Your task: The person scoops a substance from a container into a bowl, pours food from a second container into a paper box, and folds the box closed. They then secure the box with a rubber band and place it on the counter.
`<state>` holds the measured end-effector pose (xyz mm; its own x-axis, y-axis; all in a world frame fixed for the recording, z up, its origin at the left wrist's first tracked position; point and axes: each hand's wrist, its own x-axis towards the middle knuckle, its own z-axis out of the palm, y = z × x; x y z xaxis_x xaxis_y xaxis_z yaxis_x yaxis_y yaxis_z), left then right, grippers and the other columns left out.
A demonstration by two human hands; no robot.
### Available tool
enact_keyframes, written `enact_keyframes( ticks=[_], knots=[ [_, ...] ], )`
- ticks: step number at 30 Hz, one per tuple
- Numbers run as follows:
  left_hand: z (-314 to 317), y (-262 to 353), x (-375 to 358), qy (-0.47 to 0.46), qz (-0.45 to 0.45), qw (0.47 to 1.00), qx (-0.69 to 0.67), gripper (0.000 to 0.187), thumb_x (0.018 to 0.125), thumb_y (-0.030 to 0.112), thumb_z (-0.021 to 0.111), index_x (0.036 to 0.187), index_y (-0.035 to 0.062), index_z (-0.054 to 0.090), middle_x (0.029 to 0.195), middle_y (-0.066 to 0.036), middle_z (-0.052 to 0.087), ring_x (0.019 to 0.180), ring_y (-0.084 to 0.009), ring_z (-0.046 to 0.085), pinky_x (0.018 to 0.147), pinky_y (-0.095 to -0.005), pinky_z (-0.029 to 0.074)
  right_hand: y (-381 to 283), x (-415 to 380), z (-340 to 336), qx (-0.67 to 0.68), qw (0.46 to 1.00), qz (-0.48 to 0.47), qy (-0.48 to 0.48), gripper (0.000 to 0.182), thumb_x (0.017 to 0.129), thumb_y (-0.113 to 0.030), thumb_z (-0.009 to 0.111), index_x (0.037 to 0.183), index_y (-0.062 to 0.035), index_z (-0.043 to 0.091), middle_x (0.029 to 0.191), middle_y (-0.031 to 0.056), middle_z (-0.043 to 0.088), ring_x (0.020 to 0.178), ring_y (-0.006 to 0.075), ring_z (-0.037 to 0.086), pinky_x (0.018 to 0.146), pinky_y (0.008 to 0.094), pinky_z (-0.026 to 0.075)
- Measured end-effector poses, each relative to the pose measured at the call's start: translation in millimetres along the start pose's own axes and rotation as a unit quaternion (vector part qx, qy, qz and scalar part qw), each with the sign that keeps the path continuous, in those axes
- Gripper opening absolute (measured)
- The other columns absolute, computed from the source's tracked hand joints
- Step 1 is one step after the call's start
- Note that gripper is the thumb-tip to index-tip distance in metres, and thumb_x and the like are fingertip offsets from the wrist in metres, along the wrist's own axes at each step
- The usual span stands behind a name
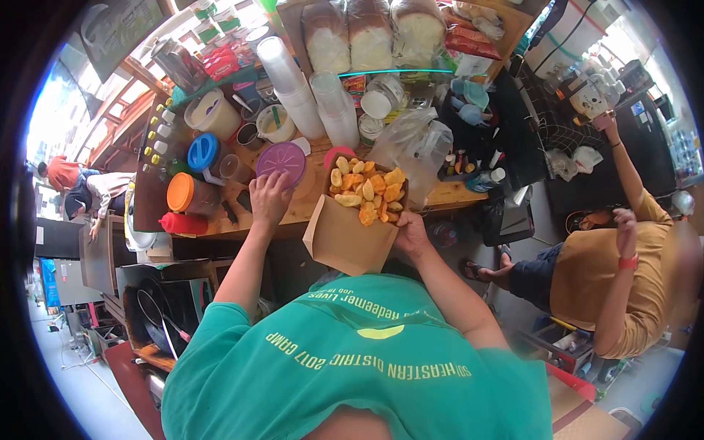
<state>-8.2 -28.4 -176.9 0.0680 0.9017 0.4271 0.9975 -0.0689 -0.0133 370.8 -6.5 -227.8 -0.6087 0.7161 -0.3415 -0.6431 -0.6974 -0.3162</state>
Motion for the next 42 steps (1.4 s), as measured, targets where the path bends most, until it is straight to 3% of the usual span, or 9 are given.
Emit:
enact_keyframes(
  ticks=[8, 12, 14, 18, 21, 26, 35, 37, 42],
  knots=[
    [-6, -13, 8, 0.021, -0.055, 0.995, 0.086, 0.046, 0.076, 0.023, 0.077, 0.120, 0.0137, 0.067, 0.127, -0.006, 0.064, 0.111, -0.0267, 0.058, 0.100, -0.0452, 0.039, 5, 1, -15, 0.014, 0.999, 0.047, -0.009, 0.073, 0.068, -0.004, 0.051, 0.141, 0.0015, 0.048, 0.136, 0.0162, 0.059, 0.125, 0.0312, 0.059, 0.110, 0.0465, 0.046],
    [-55, 2, -19, 0.019, 0.039, 0.996, -0.075, 0.052, 0.071, 0.021, 0.083, 0.120, 0.0149, 0.067, 0.138, -0.012, 0.055, 0.116, -0.0310, 0.057, 0.103, -0.0472, 0.040, 18, 12, -11, -0.004, 0.998, 0.055, -0.014, 0.073, 0.068, -0.003, 0.051, 0.141, 0.0014, 0.048, 0.135, 0.0161, 0.059, 0.125, 0.0312, 0.059, 0.110, 0.0462, 0.047],
    [-76, 15, -49, 0.000, 0.139, 0.973, -0.185, 0.048, 0.071, 0.020, 0.084, 0.116, 0.0153, 0.069, 0.134, -0.015, 0.059, 0.110, -0.0337, 0.061, 0.094, -0.0450, 0.050, 25, 21, -13, -0.001, 0.997, 0.078, -0.017, 0.074, 0.068, -0.003, 0.051, 0.141, 0.0009, 0.047, 0.135, 0.0168, 0.059, 0.124, 0.0309, 0.059, 0.108, 0.0459, 0.048],
    [-107, 32, -94, -0.010, 0.185, 0.962, -0.202, 0.044, 0.064, 0.015, 0.083, 0.107, 0.0186, 0.072, 0.130, -0.016, 0.062, 0.097, -0.0321, 0.067, 0.080, -0.0417, 0.057, 44, 41, -11, -0.004, 0.988, 0.151, -0.032, 0.076, 0.067, -0.003, 0.051, 0.142, 0.0001, 0.046, 0.135, 0.0183, 0.059, 0.124, 0.0308, 0.059, 0.107, 0.0458, 0.050],
    [-113, 37, -114, -0.035, 0.165, 0.961, -0.218, 0.047, 0.063, 0.010, 0.076, 0.109, 0.0194, 0.068, 0.127, -0.013, 0.063, 0.094, -0.0280, 0.066, 0.081, -0.0391, 0.056, 64, 54, -5, -0.004, 0.984, 0.172, -0.043, 0.078, 0.066, -0.001, 0.051, 0.144, -0.0010, 0.044, 0.135, 0.0185, 0.058, 0.123, 0.0319, 0.059, 0.107, 0.0464, 0.050],
    [-99, 31, -134, -0.109, 0.137, 0.965, -0.194, 0.030, 0.065, 0.007, 0.071, 0.094, 0.0127, 0.063, 0.119, -0.007, 0.066, 0.083, -0.0229, 0.063, 0.072, -0.0358, 0.055, 95, 78, -14, -0.017, 0.983, 0.179, -0.028, 0.082, 0.064, 0.001, 0.050, 0.145, -0.0038, 0.042, 0.135, 0.0175, 0.056, 0.123, 0.0335, 0.059, 0.107, 0.0470, 0.050],
    [-66, 12, -135, -0.132, 0.114, 0.962, -0.209, 0.027, 0.067, 0.006, 0.069, 0.093, 0.0119, 0.065, 0.104, -0.004, 0.064, 0.083, -0.0232, 0.061, 0.072, -0.0354, 0.055, 114, 103, -38, 0.012, 0.977, 0.213, 0.022, 0.079, 0.064, 0.001, 0.049, 0.143, -0.0040, 0.045, 0.132, 0.0169, 0.059, 0.121, 0.0338, 0.061, 0.107, 0.0478, 0.051],
    [-63, 8, -133, -0.141, 0.121, 0.959, -0.214, 0.027, 0.067, 0.005, 0.069, 0.093, 0.0119, 0.065, 0.104, -0.004, 0.064, 0.083, -0.0234, 0.061, 0.072, -0.0354, 0.055, 118, 99, -34, -0.012, 0.986, 0.163, 0.032, 0.059, 0.067, -0.002, 0.052, 0.125, 0.0066, 0.057, 0.123, 0.0204, 0.065, 0.115, 0.0349, 0.065, 0.105, 0.0479, 0.052],
    [-64, 0, -124, -0.165, 0.145, 0.947, -0.236, 0.026, 0.067, 0.006, 0.069, 0.092, 0.0119, 0.065, 0.101, -0.004, 0.063, 0.083, -0.0238, 0.061, 0.071, -0.0357, 0.055, 117, 96, -26, -0.008, 0.987, 0.157, 0.042, 0.059, 0.067, -0.002, 0.051, 0.125, 0.0064, 0.057, 0.123, 0.0203, 0.065, 0.115, 0.0342, 0.065, 0.105, 0.0476, 0.052]
  ],
)
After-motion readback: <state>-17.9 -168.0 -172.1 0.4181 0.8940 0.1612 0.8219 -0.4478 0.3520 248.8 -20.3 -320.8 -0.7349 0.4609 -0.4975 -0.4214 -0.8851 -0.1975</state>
